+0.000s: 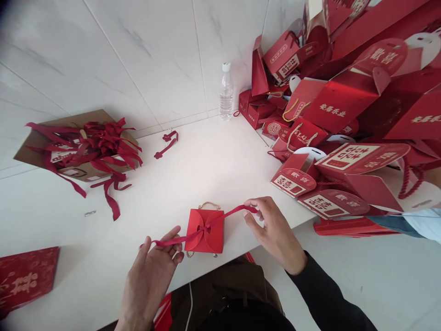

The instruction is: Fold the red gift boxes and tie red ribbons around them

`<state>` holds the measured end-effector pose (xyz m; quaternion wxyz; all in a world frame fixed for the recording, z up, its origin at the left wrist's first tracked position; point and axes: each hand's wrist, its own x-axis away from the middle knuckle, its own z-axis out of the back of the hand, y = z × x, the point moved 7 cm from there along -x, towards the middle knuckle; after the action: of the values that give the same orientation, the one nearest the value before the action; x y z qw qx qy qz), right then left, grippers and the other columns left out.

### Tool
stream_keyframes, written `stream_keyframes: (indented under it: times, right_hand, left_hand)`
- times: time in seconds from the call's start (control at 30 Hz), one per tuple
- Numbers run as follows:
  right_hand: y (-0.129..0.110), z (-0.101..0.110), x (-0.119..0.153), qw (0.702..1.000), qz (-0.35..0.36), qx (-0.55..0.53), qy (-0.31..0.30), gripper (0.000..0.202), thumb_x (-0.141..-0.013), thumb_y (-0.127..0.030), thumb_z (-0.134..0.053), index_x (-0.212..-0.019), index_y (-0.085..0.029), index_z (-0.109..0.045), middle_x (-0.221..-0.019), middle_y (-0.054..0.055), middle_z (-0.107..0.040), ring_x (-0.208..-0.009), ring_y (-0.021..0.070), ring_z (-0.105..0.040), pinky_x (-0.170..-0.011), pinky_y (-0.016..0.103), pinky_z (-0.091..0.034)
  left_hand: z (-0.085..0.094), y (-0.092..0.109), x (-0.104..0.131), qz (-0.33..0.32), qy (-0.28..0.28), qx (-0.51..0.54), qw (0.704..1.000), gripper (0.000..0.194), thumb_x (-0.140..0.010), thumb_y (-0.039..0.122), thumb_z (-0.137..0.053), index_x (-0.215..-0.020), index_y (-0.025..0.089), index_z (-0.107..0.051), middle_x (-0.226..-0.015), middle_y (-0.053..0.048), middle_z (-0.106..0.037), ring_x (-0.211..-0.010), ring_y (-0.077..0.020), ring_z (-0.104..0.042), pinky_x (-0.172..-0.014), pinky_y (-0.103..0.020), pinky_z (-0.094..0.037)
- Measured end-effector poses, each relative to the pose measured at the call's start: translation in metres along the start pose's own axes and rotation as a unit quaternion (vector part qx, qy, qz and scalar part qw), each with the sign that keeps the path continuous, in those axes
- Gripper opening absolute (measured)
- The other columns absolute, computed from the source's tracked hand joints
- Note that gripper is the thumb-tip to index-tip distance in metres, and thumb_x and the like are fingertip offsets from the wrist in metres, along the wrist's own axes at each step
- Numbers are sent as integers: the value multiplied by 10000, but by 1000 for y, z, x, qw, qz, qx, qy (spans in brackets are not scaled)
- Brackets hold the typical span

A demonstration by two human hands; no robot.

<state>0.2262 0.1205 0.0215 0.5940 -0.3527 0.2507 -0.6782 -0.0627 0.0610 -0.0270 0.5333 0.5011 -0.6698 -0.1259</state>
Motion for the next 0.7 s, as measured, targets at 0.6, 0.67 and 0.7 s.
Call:
stream_keyframes:
  times: [0.6, 0.67, 0.7]
  right_hand:
    - [-49, -67, 22, 909, -45, -408, -70, 324, -993, -545, -599, -923, -228, -593, -866, -10, -628, -590, 104, -487, -613, 264, -488]
    - [-48, -66, 25, 910, -29, -412, -49, 314, -1008, -522, -584, -901, -227, -590, -820, -11, -630, -674, 121, -533, -698, 261, -496]
    - [-47, -66, 25, 911, -22, -410, -39, 314, -1010, -518, -582, -891, -228, -586, -784, -15, -618, -701, 128, -540, -712, 258, -491]
  left_hand:
    - [-52, -7, 12, -232, 149, -167, 946, 351, -934, 552, -615, -917, 220, -725, -977, -45, -723, -908, -185, -646, -770, -273, -521]
    - [-52, -16, 15, -216, 176, -126, 952, 360, -935, 562, -611, -933, 217, -714, -940, -28, -717, -883, -167, -645, -773, -258, -518]
    - [-51, -20, 16, -214, 183, -115, 953, 360, -939, 562, -605, -945, 218, -710, -939, -22, -714, -886, -161, -645, -786, -255, -517]
